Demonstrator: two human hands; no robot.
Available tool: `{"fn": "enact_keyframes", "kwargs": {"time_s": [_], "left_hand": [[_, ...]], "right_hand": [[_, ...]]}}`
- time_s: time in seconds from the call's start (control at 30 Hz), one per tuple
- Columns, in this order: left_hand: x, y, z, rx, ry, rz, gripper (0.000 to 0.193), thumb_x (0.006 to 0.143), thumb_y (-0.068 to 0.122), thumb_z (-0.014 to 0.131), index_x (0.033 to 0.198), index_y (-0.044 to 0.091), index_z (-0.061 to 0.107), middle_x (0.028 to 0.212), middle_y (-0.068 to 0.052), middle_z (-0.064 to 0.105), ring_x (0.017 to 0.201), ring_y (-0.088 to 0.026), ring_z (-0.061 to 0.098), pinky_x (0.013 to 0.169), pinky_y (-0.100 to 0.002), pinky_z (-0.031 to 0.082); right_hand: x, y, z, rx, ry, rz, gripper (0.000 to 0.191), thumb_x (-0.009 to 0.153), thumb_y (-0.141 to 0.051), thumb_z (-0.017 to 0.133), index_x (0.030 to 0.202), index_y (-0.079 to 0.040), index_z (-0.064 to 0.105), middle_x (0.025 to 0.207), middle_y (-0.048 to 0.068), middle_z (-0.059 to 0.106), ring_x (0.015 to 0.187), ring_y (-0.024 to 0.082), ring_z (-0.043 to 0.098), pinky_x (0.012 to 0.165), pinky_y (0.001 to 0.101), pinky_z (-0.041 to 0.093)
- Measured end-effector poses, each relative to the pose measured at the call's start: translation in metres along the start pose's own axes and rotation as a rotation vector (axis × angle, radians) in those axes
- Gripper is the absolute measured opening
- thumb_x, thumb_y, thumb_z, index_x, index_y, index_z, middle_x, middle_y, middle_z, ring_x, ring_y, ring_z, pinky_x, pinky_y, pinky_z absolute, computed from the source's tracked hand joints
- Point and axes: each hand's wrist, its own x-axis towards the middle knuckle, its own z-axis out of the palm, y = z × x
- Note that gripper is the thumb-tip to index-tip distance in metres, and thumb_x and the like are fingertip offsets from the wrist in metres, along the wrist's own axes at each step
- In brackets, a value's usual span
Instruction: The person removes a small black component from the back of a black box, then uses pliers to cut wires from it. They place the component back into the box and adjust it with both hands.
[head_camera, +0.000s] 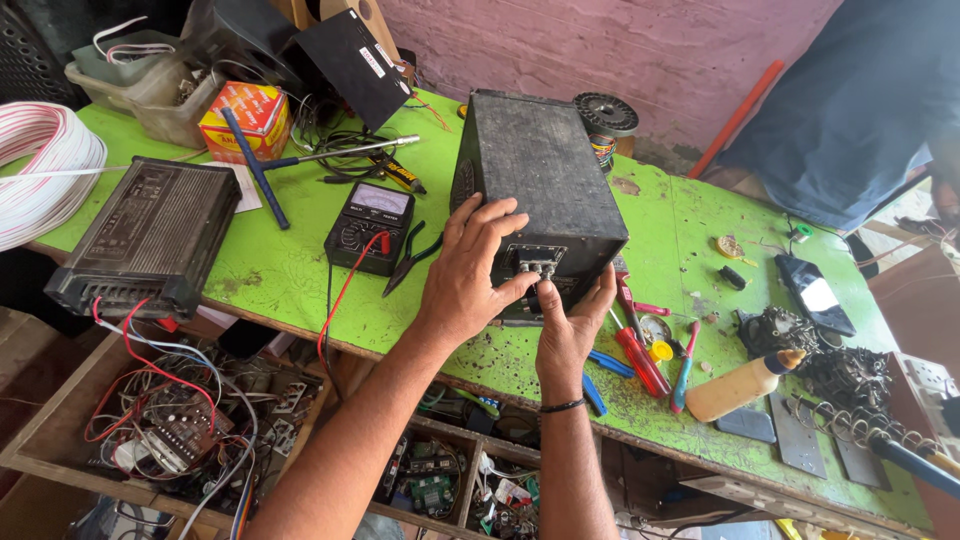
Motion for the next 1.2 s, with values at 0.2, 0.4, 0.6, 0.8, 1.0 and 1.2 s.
{"fn": "enact_keyframes", "kwargs": {"time_s": [0.2, 0.4, 0.6, 0.8, 1.0, 1.2], "left_hand": [[0.002, 0.01, 0.0, 0.047, 0.015, -0.028, 0.07, 0.075, 0.021, 0.09, 0.134, 0.009, 0.054, 0.146, -0.008, 0.053, 0.143, -0.04, 0.042, 0.111, -0.048, 0.047], [0.006, 0.017, -0.005, 0.084, 0.009, -0.026, 0.068, 0.073, 0.02, 0.09, 0.131, 0.01, 0.056, 0.144, -0.006, 0.055, 0.138, -0.037, 0.047, 0.108, -0.045, 0.05], [0.01, 0.021, -0.01, 0.102, -0.055, -0.071, 0.069, 0.072, 0.023, 0.09, 0.134, 0.015, 0.061, 0.14, -0.004, 0.056, 0.132, -0.033, 0.048, 0.102, -0.042, 0.051], [0.013, 0.022, -0.015, 0.096, -0.049, -0.054, 0.07, 0.07, 0.024, 0.091, 0.133, 0.016, 0.063, 0.138, -0.003, 0.056, 0.129, -0.032, 0.049, 0.104, -0.044, 0.05], [0.023, 0.01, -0.01, 0.016, -0.091, -0.025, 0.067, 0.064, 0.021, 0.093, 0.122, 0.012, 0.061, 0.152, -0.013, 0.045, 0.145, -0.049, 0.029, 0.115, -0.054, 0.034], [0.02, -0.002, -0.009, -0.038, -0.173, -0.027, 0.074, 0.072, 0.023, 0.092, 0.133, 0.012, 0.052, 0.155, -0.011, 0.043, 0.153, -0.048, 0.024, 0.123, -0.055, 0.029]], "right_hand": [[0.0, -0.004, -0.001, -0.027, -0.007, 0.004, 0.092, 0.09, -0.009, 0.079, 0.16, -0.004, 0.02, 0.159, 0.019, 0.034, 0.148, 0.027, 0.036, 0.121, 0.0402, 0.035], [-0.001, -0.007, 0.0, -0.041, 0.009, -0.008, 0.082, 0.098, -0.022, 0.074, 0.161, -0.001, 0.026, 0.158, 0.019, 0.041, 0.146, 0.025, 0.04, 0.121, 0.0368, 0.034], [0.004, -0.01, 0.0, -0.082, 0.017, 0.023, 0.085, 0.091, -0.026, 0.08, 0.154, -0.001, 0.028, 0.153, 0.018, 0.043, 0.141, 0.025, 0.043, 0.117, 0.0377, 0.037], [0.006, -0.014, 0.003, -0.053, 0.015, 0.023, 0.086, 0.09, -0.025, 0.081, 0.154, -0.002, 0.029, 0.154, 0.017, 0.043, 0.142, 0.025, 0.042, 0.118, 0.0375, 0.036], [0.005, -0.012, 0.001, -0.023, 0.022, 0.039, 0.086, 0.089, -0.023, 0.082, 0.154, -0.002, 0.029, 0.154, 0.017, 0.043, 0.143, 0.025, 0.041, 0.12, 0.0377, 0.034], [0.005, -0.009, 0.002, -0.018, 0.027, 0.021, 0.085, 0.089, -0.02, 0.082, 0.154, -0.003, 0.03, 0.154, 0.016, 0.042, 0.143, 0.024, 0.041, 0.12, 0.038, 0.034]]}}
